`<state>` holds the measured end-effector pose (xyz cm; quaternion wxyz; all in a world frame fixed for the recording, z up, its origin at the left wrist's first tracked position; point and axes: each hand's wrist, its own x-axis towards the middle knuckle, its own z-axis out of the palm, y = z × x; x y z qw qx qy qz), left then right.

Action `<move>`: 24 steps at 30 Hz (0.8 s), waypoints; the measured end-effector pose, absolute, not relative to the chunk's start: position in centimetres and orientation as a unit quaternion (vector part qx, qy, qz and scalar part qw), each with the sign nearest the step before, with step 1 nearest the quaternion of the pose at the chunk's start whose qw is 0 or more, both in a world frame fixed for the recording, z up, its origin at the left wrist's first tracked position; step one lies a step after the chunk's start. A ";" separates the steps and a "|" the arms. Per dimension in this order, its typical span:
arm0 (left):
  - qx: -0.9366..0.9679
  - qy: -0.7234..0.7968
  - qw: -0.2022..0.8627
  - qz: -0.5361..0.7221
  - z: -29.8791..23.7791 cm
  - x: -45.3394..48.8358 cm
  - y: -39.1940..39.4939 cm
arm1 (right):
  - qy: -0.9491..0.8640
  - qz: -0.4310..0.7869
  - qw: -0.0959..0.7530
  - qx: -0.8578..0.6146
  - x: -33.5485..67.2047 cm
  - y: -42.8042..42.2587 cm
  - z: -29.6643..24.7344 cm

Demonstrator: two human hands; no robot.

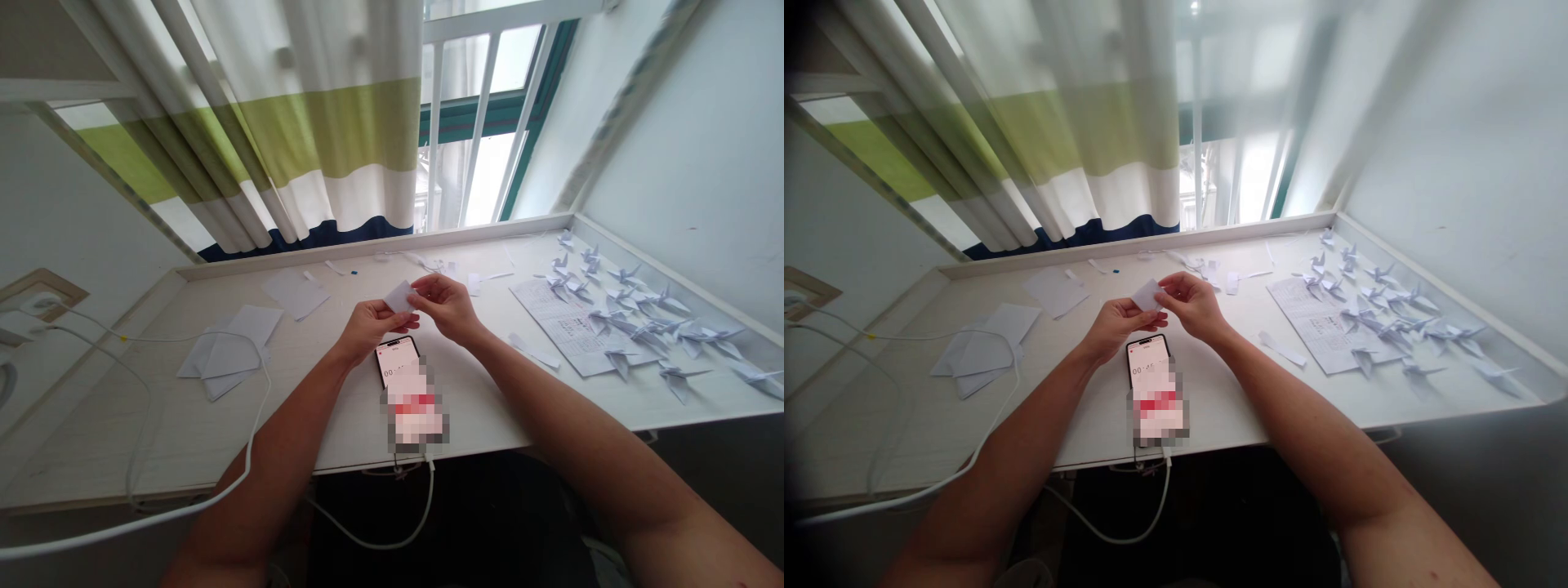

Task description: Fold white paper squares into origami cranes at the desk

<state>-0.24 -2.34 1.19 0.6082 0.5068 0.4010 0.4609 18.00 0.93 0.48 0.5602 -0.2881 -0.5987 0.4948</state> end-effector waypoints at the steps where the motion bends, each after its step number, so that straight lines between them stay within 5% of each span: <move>1: 0.508 0.401 0.608 0.460 1.2 -0.3 -2.3 | -0.597 0.497 0.559 -0.290 18.0 0.9 0.6; 24: 0.516 0.395 0.589 0.481 0.7 0.1 -2.3 | -0.580 0.553 0.517 -0.300 18.3 0.5 1.2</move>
